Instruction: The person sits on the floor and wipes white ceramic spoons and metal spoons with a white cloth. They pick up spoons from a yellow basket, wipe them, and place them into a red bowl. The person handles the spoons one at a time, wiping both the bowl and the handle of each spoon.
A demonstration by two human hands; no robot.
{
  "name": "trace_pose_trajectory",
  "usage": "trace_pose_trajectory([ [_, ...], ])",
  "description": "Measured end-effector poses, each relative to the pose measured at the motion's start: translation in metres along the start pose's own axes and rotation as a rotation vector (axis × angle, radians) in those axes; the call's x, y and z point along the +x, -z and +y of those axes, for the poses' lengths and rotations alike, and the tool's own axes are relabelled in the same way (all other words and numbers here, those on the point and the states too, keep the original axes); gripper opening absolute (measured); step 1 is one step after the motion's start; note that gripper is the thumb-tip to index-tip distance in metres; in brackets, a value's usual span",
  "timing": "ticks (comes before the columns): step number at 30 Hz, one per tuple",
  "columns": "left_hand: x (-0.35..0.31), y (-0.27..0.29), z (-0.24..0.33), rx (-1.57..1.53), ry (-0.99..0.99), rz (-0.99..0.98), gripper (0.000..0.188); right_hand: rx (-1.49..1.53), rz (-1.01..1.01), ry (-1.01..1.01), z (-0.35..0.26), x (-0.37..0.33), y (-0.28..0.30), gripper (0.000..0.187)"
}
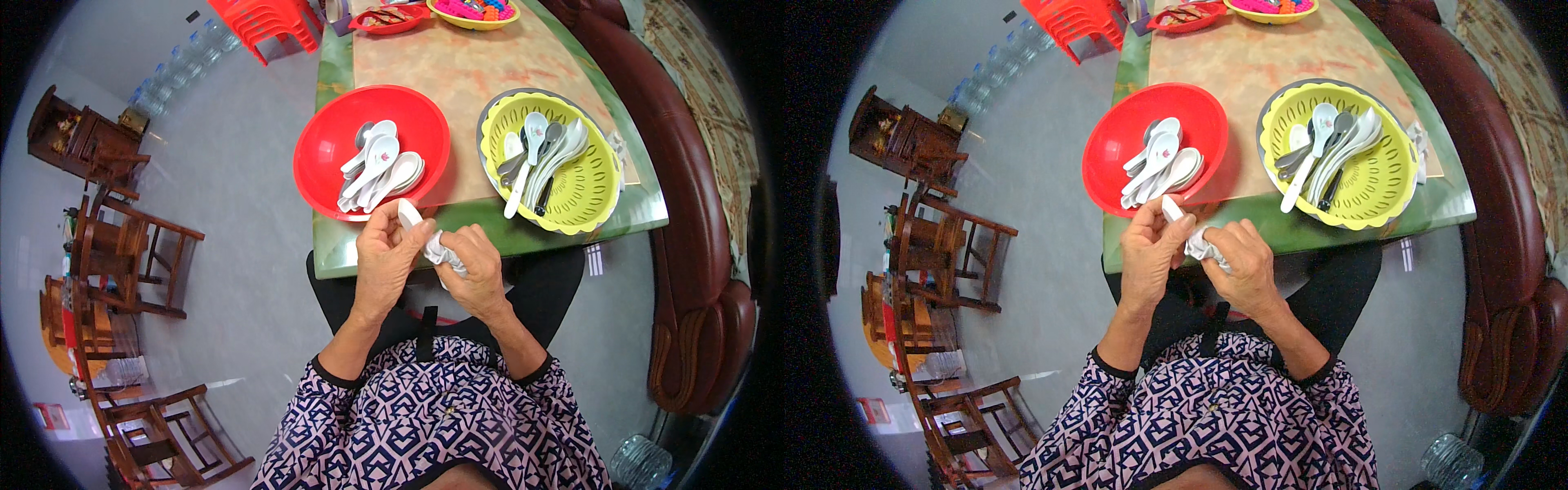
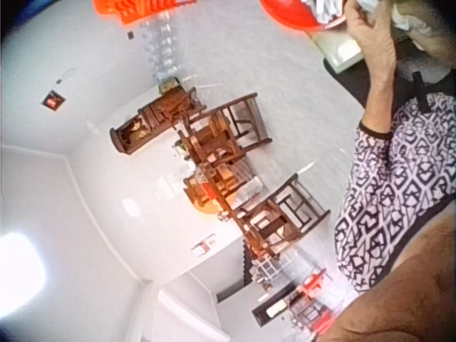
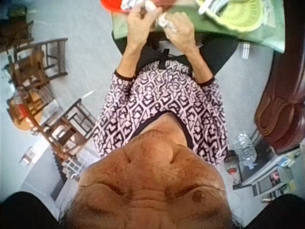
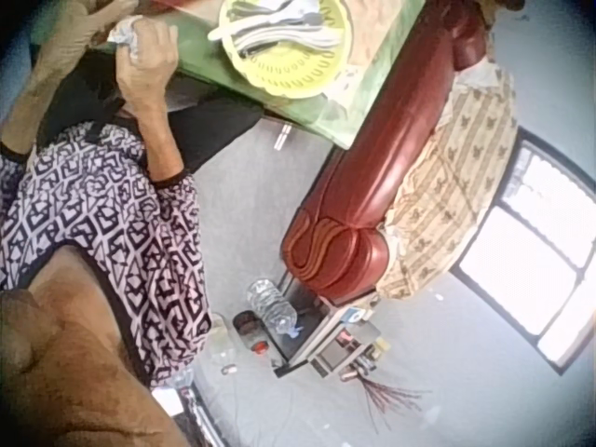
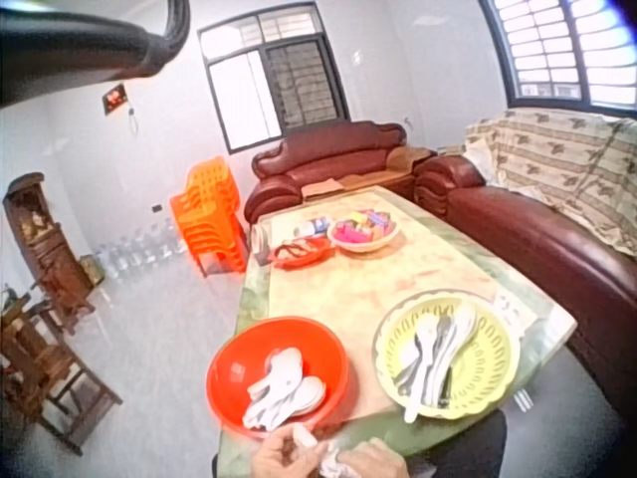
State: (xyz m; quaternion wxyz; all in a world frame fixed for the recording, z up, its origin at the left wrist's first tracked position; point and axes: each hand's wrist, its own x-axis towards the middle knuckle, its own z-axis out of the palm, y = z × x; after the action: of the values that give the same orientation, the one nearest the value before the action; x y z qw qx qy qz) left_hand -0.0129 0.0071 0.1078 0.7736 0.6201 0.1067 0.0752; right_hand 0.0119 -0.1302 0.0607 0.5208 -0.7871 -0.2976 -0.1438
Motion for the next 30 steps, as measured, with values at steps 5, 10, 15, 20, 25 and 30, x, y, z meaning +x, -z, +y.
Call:
trace_pose_trajectory([
  [5, -0.001, 0.0, -0.017, -0.062, -0.103, -0.028, 0.031, 0.032, 0.121, 0.094, -0.005, 0.01, -0.008, 0.034],
  [10, 0.001, 0.006, -0.019, -0.086, -0.142, -0.022, 0.035, 0.288, 0.057, -0.028, -0.006, 0.008, -0.01, 0.035],
  [15, 0.004, 0.009, -0.022, -0.174, -0.167, -0.029, 0.037, 0.203, 0.054, -0.007, -0.006, 0.002, -0.004, 0.034],
  [20, 0.013, 0.017, -0.015, -0.181, -0.194, 0.039, 0.04, 0.163, 0.055, 0.017, -0.005, -0.013, 0.0, 0.032],
  [25, 0.02, 0.035, -0.013, -0.205, -0.27, -0.144, 0.031, 0.444, -0.026, -0.316, 0.008, -0.026, 0.013, 0.018],
  [30, 0.017, 0.018, -0.029, -0.114, -0.275, -0.069, 0.019, 0.986, -0.025, -0.64, 0.002, -0.002, 0.002, 0.024],
])
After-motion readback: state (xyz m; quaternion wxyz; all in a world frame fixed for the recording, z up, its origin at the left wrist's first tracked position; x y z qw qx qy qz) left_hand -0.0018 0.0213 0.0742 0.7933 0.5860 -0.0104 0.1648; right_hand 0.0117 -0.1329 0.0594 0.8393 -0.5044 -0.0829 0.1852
